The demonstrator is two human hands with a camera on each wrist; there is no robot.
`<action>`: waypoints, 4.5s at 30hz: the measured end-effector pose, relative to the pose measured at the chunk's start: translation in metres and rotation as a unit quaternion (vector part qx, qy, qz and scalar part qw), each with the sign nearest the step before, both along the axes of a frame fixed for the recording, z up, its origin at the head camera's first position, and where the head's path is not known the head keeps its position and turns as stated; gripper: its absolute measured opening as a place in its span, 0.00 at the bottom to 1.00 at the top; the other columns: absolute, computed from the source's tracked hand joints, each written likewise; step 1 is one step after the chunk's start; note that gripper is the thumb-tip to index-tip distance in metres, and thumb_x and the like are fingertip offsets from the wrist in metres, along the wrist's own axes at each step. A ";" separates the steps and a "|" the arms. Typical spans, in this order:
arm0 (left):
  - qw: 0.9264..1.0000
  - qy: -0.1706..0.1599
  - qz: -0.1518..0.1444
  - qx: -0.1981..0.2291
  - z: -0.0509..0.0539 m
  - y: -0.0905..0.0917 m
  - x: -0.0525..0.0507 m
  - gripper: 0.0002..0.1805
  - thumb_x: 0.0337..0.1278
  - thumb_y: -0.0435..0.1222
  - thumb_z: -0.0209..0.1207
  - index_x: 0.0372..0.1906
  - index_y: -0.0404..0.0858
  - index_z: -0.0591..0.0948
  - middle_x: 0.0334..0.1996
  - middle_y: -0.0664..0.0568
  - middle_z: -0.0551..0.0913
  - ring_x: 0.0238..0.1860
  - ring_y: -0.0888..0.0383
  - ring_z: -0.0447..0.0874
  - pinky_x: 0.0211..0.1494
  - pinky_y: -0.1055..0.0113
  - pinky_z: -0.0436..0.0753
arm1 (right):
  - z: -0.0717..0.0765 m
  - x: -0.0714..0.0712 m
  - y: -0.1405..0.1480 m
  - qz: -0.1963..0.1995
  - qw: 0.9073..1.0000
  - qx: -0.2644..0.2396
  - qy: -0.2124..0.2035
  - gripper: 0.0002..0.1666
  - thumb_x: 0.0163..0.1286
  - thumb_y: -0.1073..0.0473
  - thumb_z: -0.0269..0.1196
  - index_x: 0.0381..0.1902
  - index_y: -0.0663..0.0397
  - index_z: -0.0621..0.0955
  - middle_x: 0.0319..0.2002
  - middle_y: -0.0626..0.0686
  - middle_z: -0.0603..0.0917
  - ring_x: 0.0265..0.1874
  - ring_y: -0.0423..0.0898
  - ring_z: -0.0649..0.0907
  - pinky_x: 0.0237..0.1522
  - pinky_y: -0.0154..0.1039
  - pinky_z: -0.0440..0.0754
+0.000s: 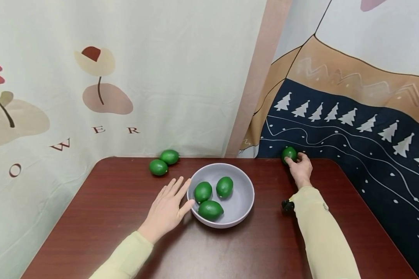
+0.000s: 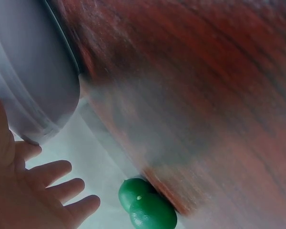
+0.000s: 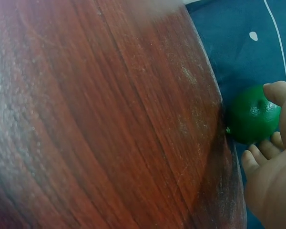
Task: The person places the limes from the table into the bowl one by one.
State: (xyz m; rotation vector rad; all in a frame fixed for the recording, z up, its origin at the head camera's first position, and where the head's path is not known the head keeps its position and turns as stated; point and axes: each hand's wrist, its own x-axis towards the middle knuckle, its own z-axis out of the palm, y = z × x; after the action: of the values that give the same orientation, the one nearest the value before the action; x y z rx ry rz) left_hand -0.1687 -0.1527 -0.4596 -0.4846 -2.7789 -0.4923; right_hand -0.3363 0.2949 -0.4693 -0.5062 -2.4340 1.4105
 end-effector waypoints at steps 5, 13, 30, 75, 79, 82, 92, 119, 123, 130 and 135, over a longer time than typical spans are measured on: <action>1.000 -0.002 0.000 -0.001 0.000 0.000 0.000 0.37 0.73 0.57 0.55 0.79 0.44 0.68 0.76 0.39 0.68 0.77 0.37 0.63 0.78 0.41 0.63 | -0.003 -0.002 -0.001 0.002 1.000 -0.002 -0.006 0.40 0.73 0.57 0.65 0.76 0.67 0.65 0.68 0.71 0.71 0.67 0.64 0.72 0.71 0.55 0.69; 1.000 -0.005 0.001 0.001 0.001 0.001 0.001 0.37 0.73 0.56 0.55 0.79 0.44 0.68 0.76 0.39 0.68 0.77 0.37 0.63 0.78 0.41 0.62 | -0.005 -0.006 -0.002 0.003 1.000 0.002 -0.009 0.42 0.72 0.58 0.66 0.76 0.68 0.64 0.71 0.71 0.70 0.70 0.65 0.70 0.74 0.56 0.67; 1.000 0.002 0.002 0.005 0.000 0.001 0.001 0.37 0.73 0.56 0.56 0.78 0.44 0.68 0.76 0.40 0.69 0.77 0.38 0.63 0.77 0.40 0.64 | -0.011 -0.005 -0.003 -0.001 1.000 0.002 -0.012 0.41 0.72 0.58 0.66 0.76 0.66 0.64 0.70 0.71 0.70 0.69 0.65 0.69 0.73 0.58 0.67; 1.000 0.002 -0.001 0.012 0.000 0.000 -0.001 0.36 0.73 0.55 0.56 0.78 0.43 0.69 0.75 0.39 0.69 0.77 0.36 0.64 0.77 0.39 0.64 | 0.028 0.045 -0.036 0.053 0.983 -0.115 0.136 0.31 0.70 0.60 0.69 0.68 0.61 0.76 0.58 0.58 0.80 0.42 0.33 0.79 0.42 0.20 0.77; 1.000 0.001 -0.001 0.013 -0.001 0.000 0.000 0.36 0.73 0.55 0.56 0.78 0.43 0.69 0.75 0.39 0.69 0.76 0.35 0.64 0.77 0.39 0.64 | 0.026 0.050 -0.042 0.067 0.982 -0.116 0.132 0.31 0.70 0.59 0.69 0.68 0.61 0.76 0.59 0.61 0.80 0.41 0.32 0.80 0.43 0.19 0.77; 1.000 -0.001 -0.001 0.015 -0.002 0.000 0.000 0.36 0.73 0.55 0.56 0.78 0.43 0.68 0.75 0.39 0.69 0.76 0.35 0.64 0.77 0.39 0.63 | 0.026 0.053 -0.046 0.078 0.982 -0.113 0.129 0.31 0.71 0.59 0.69 0.68 0.61 0.77 0.58 0.60 0.80 0.41 0.31 0.80 0.43 0.18 0.77; 1.000 0.007 -0.002 0.014 -0.003 -0.001 0.000 0.36 0.73 0.55 0.56 0.78 0.42 0.69 0.75 0.38 0.69 0.76 0.36 0.64 0.77 0.41 0.64 | 0.031 0.065 -0.057 0.110 0.981 -0.114 0.112 0.30 0.71 0.57 0.69 0.68 0.60 0.77 0.59 0.60 0.80 0.42 0.31 0.81 0.44 0.19 0.79; 1.000 0.007 -0.001 0.014 -0.004 0.001 0.000 0.36 0.73 0.55 0.55 0.78 0.43 0.69 0.75 0.39 0.69 0.76 0.36 0.64 0.77 0.40 0.64 | 0.043 0.101 -0.088 0.206 0.973 -0.069 0.078 0.33 0.69 0.57 0.71 0.69 0.59 0.77 0.59 0.63 0.82 0.46 0.38 0.82 0.48 0.19 0.78; 1.000 0.015 -0.003 0.011 -0.005 0.001 0.000 0.36 0.74 0.55 0.55 0.78 0.42 0.69 0.75 0.39 0.69 0.76 0.36 0.64 0.77 0.40 0.63 | 0.044 0.105 -0.092 0.220 0.970 -0.055 0.085 0.32 0.68 0.58 0.72 0.68 0.59 0.78 0.57 0.63 0.83 0.49 0.47 0.83 0.47 0.19 0.79; 1.000 0.015 -0.003 0.006 -0.004 0.001 0.000 0.36 0.74 0.55 0.55 0.78 0.43 0.69 0.75 0.39 0.69 0.77 0.37 0.64 0.77 0.40 0.63 | 0.044 0.111 -0.099 0.244 0.965 -0.037 0.086 0.31 0.67 0.59 0.73 0.67 0.59 0.79 0.58 0.62 0.83 0.53 0.57 0.83 0.50 0.21 0.79; 1.000 0.009 -0.001 -0.001 -0.003 0.001 0.000 0.36 0.74 0.56 0.54 0.78 0.43 0.68 0.76 0.40 0.68 0.78 0.38 0.62 0.78 0.40 0.62 | 0.043 0.116 -0.103 0.262 0.959 -0.045 0.097 0.31 0.66 0.61 0.73 0.66 0.61 0.79 0.58 0.63 0.83 0.54 0.57 0.84 0.48 0.20 0.79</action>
State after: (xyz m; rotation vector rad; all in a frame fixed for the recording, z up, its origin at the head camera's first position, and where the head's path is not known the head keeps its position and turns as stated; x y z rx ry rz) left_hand -0.1683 -0.1513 -0.4624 -0.4903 -2.7634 -0.4827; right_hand -0.2208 0.1916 -0.4259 0.2807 -2.4489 1.6745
